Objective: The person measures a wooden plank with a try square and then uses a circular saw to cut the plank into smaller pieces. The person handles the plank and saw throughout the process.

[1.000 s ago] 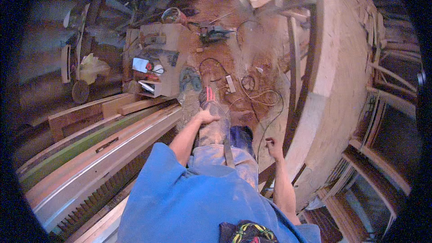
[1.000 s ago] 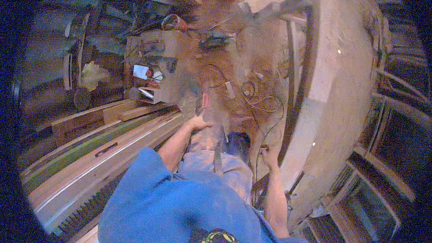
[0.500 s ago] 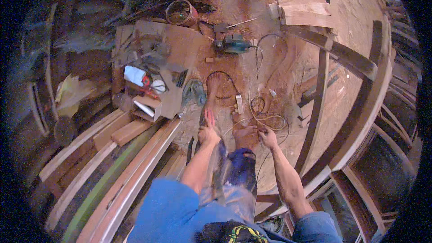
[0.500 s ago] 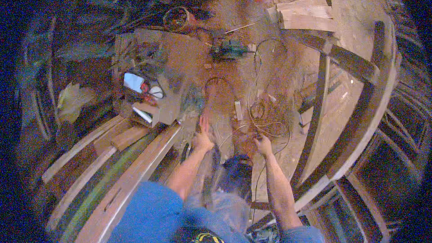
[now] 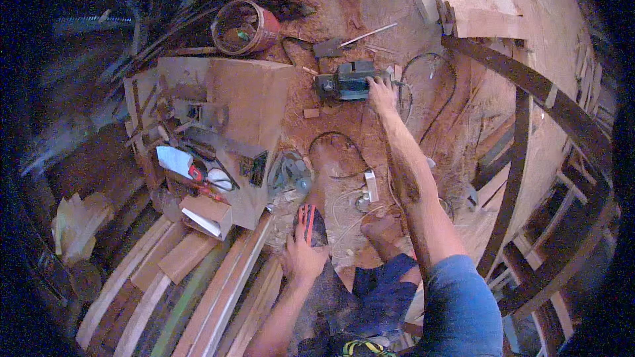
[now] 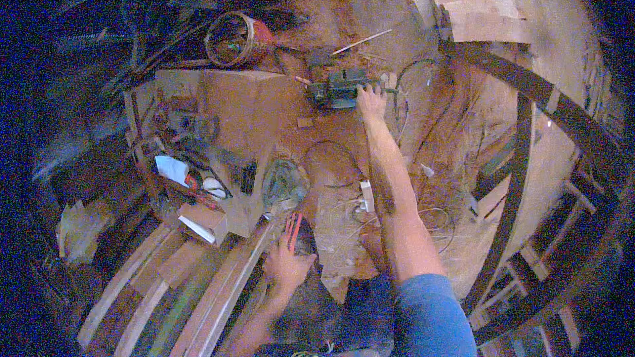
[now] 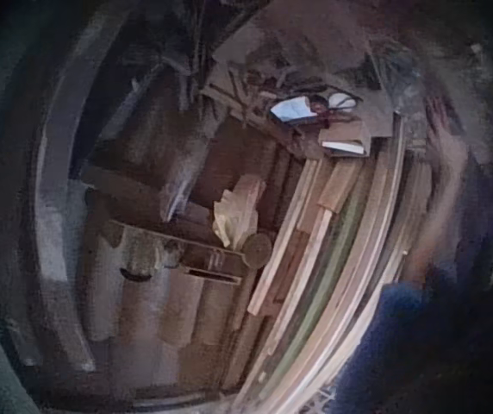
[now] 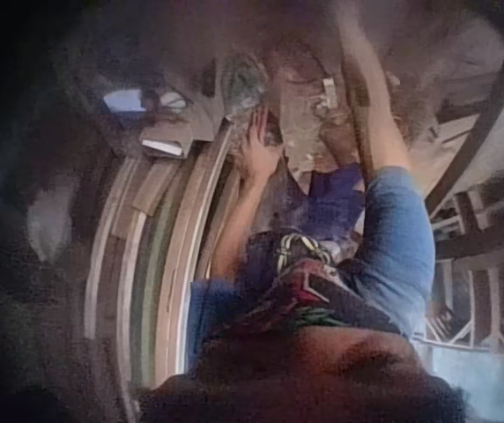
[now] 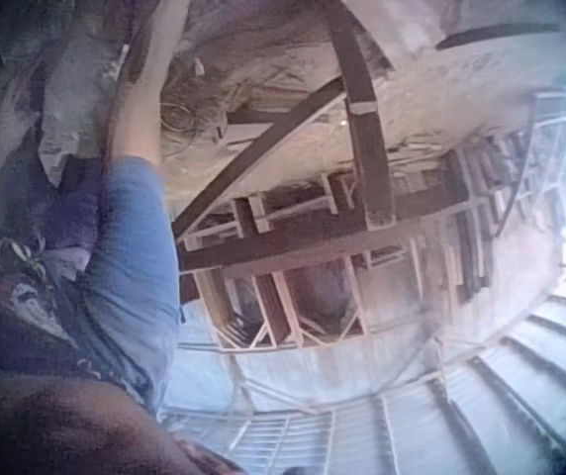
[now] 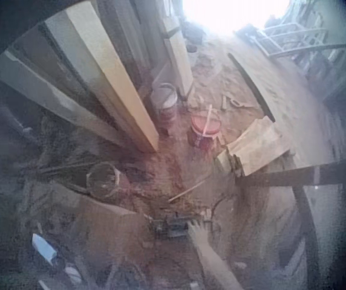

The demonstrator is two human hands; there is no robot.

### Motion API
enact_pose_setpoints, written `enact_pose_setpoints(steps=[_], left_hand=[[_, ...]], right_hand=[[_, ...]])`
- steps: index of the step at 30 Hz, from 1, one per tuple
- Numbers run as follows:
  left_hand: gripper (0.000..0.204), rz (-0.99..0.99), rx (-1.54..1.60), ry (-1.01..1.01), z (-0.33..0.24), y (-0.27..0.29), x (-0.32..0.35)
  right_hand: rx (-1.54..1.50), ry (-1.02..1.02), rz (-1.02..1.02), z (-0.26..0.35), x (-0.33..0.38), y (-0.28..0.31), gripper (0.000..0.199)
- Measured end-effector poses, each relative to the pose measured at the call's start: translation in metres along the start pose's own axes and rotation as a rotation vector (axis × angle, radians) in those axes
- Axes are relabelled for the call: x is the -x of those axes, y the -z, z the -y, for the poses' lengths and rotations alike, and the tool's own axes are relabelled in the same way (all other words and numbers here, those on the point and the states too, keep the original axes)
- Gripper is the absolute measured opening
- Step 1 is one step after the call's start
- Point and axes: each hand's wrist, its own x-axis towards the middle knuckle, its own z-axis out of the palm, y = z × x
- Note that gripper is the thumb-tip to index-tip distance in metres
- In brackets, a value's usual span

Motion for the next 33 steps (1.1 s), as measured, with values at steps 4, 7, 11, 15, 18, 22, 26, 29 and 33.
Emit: enact_pose_setpoints(steps=[4,7,11,15,18,22,26,29,33], left_hand=[[0.094,-0.069,0.044,-0.058,0.014,-0.006,-0.009],[0.092,-0.094,0.037,-0.128,0.014,-0.006,-0.014],[0.089,-0.042,-0.009,-0.094,0.005,-0.007,-0.009],[0.09,-0.066,-0.038,-0.126,0.006,-0.021,-0.004],[0.098,-0.148,-0.137,-0.306,0.042,-0.06,-0.03],[0.095,-0.134,-0.109,-0.521,0.045,-0.071,-0.024],[0.074,-0.12,0.363,-0.582,0.044,-0.081,-0.01],[0.065,-0.179,0.3,-0.512,0.046,-0.082,0.019],[0.063,-0.154,-0.197,-0.505,0.045,-0.056,0.065]], right_hand=[[-0.064,-0.003,0.34,0.019,-0.029,0.004,0.031],[0.039,0.259,0.459,0.016,-0.023,0.025,0.027],[-0.247,0.109,0.59,0.029,0.046,0.08,0.037],[-0.764,-0.304,0.502,0.023,0.151,0.204,0.058],[-1.006,-0.637,0.283,0.034,0.264,0.33,0.058],[-1.002,-0.702,0.181,0.026,0.404,0.487,0.058],[-1.156,-0.874,0.156,0.007,0.516,0.628,0.058],[-1.079,-0.766,-0.032,-0.003,0.599,0.67,0.055],[-1.206,-1.024,-0.184,-0.039,0.667,0.737,0.048]])
